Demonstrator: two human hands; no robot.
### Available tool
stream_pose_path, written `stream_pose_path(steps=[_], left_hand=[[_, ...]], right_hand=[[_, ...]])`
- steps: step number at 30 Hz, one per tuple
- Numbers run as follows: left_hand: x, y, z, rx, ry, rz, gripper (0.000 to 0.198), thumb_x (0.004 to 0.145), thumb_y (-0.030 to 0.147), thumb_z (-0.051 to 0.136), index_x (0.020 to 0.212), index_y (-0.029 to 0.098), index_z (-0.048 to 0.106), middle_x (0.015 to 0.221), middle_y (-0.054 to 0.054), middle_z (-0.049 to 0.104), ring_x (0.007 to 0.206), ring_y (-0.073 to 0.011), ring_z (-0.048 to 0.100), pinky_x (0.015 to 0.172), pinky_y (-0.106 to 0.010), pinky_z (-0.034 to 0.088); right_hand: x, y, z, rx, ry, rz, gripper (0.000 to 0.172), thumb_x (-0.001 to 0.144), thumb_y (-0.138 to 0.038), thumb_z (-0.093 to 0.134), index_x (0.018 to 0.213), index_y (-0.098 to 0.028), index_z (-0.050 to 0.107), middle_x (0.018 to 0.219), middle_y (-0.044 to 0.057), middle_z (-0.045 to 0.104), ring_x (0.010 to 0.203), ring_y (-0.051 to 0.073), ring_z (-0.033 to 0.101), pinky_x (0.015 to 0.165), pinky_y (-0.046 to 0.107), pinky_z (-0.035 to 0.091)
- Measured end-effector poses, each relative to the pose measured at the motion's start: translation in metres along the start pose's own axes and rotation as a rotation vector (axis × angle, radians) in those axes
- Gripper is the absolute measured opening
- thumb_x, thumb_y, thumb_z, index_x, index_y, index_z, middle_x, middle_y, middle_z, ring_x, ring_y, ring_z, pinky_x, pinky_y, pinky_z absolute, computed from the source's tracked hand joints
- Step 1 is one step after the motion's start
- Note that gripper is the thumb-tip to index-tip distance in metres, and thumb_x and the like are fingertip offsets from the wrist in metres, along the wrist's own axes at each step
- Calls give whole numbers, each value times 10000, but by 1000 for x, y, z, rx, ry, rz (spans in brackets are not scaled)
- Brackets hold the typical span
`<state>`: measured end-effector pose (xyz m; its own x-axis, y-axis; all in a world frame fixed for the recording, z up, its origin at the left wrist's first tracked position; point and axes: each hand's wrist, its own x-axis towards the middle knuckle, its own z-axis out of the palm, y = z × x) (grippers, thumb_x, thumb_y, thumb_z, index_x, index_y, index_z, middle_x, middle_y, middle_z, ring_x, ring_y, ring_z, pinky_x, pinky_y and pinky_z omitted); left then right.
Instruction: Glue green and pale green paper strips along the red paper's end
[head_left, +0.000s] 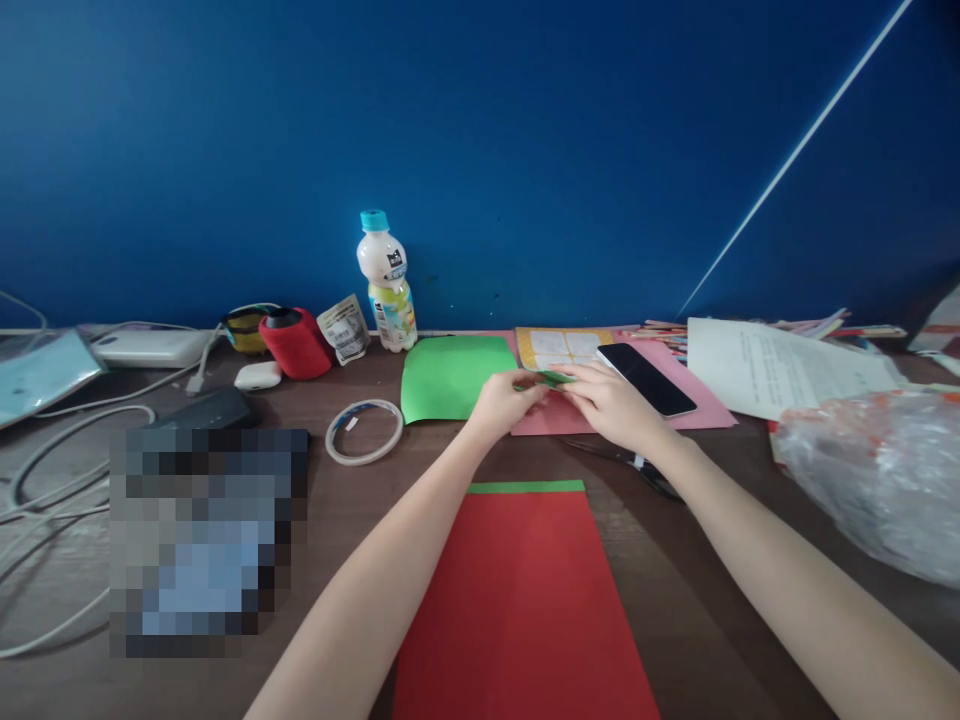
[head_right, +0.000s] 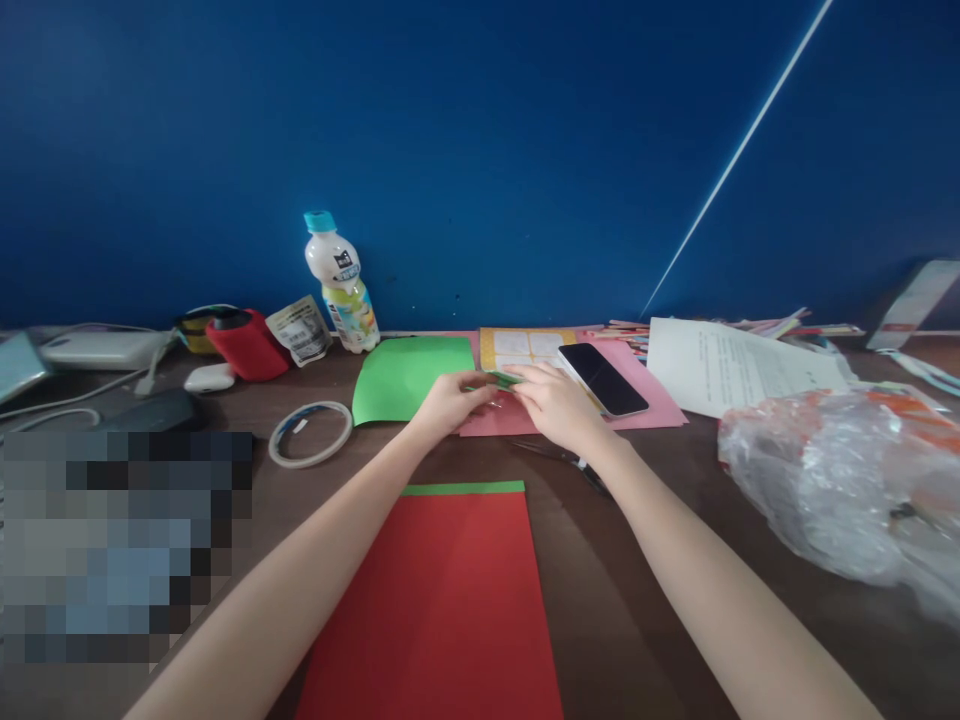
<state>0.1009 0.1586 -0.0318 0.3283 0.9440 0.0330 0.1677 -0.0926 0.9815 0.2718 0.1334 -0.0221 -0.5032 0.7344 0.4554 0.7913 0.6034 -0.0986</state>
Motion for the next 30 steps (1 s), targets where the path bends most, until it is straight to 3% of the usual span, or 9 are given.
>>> stream_pose_path(steps=[5, 12, 19, 30], left_hand=[[2, -3, 0, 5, 23, 9, 139, 735, 135, 549, 842, 123, 637, 589, -4, 604, 524, -92, 556, 534, -206, 457], [9, -12, -2, -15, 23, 30, 259, 686, 60, 536, 913, 126, 643, 649, 5, 600, 547, -82, 537, 532, -193, 448], [10, -13, -3, -39, 0, 28, 271, 680, 53, 551, 928, 114, 644, 612, 10, 586, 540, -77, 525, 531, -190, 438], [10, -13, -6, -70, -47, 24, 312, 676, 27, 549, 963, 109, 637, 644, 0, 606, 568, -87, 550, 564, -201, 449]], right_hand=[[2, 1, 2, 140, 32, 104, 251, 830, -191, 447, 861, -224, 694, 1087, 39, 634, 983, 214, 568, 854, 423, 466], [4, -5, 18, 130, 216, 295, 177, 784, -299, 551, 811, -232, 713, 962, 63, 663, 909, 241, 592, 810, 415, 476], [4, -6, 22, 138, 217, 354, 191, 792, -265, 534, 735, -215, 709, 899, 64, 670, 866, 232, 599, 765, 389, 480], [9, -13, 17, 211, 183, 488, 197, 731, -377, 604, 729, -212, 711, 777, 34, 661, 764, 209, 596, 680, 320, 456]])
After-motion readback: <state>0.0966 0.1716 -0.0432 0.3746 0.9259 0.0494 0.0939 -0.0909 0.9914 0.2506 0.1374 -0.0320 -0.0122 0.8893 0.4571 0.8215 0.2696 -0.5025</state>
